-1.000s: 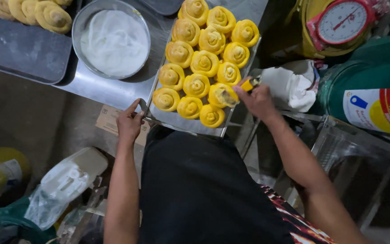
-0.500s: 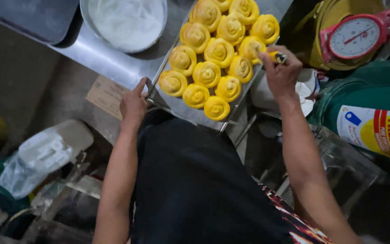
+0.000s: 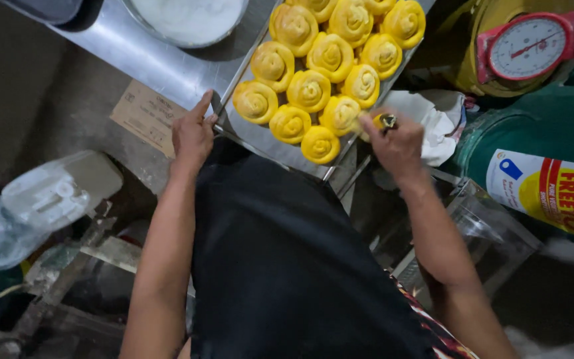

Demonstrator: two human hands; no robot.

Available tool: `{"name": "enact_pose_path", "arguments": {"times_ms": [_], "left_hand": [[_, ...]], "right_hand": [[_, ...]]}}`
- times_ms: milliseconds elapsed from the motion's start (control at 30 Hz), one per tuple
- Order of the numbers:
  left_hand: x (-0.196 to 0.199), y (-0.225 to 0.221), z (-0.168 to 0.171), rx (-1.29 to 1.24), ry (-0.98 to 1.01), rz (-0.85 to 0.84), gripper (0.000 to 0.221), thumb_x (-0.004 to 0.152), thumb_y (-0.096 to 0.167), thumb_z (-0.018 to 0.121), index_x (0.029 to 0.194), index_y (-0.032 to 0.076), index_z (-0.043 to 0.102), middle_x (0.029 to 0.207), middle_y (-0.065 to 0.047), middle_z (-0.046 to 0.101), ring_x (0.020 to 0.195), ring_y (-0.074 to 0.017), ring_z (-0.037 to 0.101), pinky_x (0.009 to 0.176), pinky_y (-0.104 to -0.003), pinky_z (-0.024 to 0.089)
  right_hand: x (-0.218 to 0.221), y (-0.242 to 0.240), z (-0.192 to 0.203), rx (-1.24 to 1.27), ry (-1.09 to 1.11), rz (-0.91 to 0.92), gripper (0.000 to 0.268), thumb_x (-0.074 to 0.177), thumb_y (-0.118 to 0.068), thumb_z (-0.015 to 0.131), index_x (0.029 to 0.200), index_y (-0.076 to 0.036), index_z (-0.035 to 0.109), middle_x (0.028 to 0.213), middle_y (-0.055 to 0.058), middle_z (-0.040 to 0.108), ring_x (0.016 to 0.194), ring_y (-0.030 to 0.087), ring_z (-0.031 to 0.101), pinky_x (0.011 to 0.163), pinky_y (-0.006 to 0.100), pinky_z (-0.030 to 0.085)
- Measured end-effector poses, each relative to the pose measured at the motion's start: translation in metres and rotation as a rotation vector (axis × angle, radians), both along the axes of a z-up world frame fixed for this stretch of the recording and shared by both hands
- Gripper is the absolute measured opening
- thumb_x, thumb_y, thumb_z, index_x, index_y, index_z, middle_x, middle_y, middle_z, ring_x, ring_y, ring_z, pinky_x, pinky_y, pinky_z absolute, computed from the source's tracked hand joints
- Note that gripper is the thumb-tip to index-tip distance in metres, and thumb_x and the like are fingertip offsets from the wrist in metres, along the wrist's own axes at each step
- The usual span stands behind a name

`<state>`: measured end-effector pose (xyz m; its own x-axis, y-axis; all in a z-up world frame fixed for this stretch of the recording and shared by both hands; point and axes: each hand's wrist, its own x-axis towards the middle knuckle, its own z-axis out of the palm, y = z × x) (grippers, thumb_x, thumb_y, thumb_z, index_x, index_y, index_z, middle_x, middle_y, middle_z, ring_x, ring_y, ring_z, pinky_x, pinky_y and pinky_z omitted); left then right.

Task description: Apply yellow glaze or butter to the tops of rolled pastry dough using a brush.

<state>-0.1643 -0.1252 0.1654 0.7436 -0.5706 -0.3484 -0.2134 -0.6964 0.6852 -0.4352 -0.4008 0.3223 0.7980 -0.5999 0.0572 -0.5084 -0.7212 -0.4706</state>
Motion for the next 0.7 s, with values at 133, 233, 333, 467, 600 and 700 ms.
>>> {"name": "enact_pose_path", "arguments": {"times_ms": [133, 233, 333, 467, 600, 700], "left_hand": [[-0.005, 0.002, -0.01, -0.083, 0.057, 0.082, 0.057, 0.091, 0.014, 0.077, 0.142, 0.034, 0.063, 0.101, -0.021, 0.071, 0.086, -0.0376, 0.071, 0.078, -0.046, 0.053], [-0.006, 0.005, -0.013, -0.18, 0.025, 0.12, 0.057, 0.089, 0.014, 0.079, 0.14, 0.033, 0.063, 0.104, -0.02, 0.072, 0.084, -0.034, 0.072, 0.075, -0.043, 0.054], [-0.006, 0.002, -0.001, -0.08, 0.067, 0.13, 0.057, 0.089, 0.014, 0.079, 0.14, 0.035, 0.063, 0.092, -0.021, 0.071, 0.083, -0.035, 0.071, 0.077, -0.044, 0.053], [-0.003, 0.0, 0.005, -0.052, 0.124, 0.139, 0.055, 0.092, 0.015, 0.078, 0.14, 0.037, 0.064, 0.09, -0.02, 0.07, 0.078, -0.0334, 0.07, 0.076, -0.043, 0.053], [0.002, 0.003, -0.014, -0.078, 0.102, 0.083, 0.058, 0.09, 0.015, 0.079, 0.14, 0.038, 0.063, 0.09, -0.02, 0.071, 0.075, -0.031, 0.069, 0.072, -0.042, 0.052], [0.008, 0.001, 0.002, -0.028, 0.231, 0.079, 0.057, 0.094, 0.016, 0.075, 0.142, 0.041, 0.061, 0.084, -0.019, 0.069, 0.07, -0.0292, 0.068, 0.073, -0.041, 0.052]], "right_hand": [[0.021, 0.003, 0.002, -0.272, 0.006, 0.106, 0.02, 0.096, -0.02, 0.087, 0.1, -0.006, 0.073, 0.082, 0.015, 0.067, 0.076, 0.035, 0.066, 0.065, 0.045, 0.051], [0.029, 0.018, -0.003, -0.228, -0.058, 0.253, 0.02, 0.098, -0.02, 0.084, 0.104, -0.007, 0.07, 0.092, 0.013, 0.069, 0.085, 0.033, 0.067, 0.073, 0.045, 0.053], [0.024, 0.023, -0.001, -0.134, -0.006, 0.337, 0.02, 0.096, -0.021, 0.084, 0.101, -0.006, 0.071, 0.086, 0.012, 0.069, 0.078, 0.033, 0.066, 0.068, 0.045, 0.051], [0.021, 0.018, 0.015, -0.189, 0.137, 0.265, 0.024, 0.094, -0.026, 0.087, 0.096, -0.007, 0.072, 0.077, 0.014, 0.064, 0.072, 0.034, 0.064, 0.063, 0.045, 0.049], [0.034, 0.029, 0.009, -0.302, -0.047, 0.162, 0.021, 0.098, -0.023, 0.084, 0.105, -0.007, 0.071, 0.087, 0.014, 0.067, 0.077, 0.037, 0.065, 0.067, 0.046, 0.049], [0.04, 0.051, 0.006, -0.118, 0.003, 0.038, 0.019, 0.098, -0.023, 0.084, 0.097, -0.009, 0.071, 0.081, 0.016, 0.065, 0.071, 0.038, 0.064, 0.06, 0.047, 0.048]]}}
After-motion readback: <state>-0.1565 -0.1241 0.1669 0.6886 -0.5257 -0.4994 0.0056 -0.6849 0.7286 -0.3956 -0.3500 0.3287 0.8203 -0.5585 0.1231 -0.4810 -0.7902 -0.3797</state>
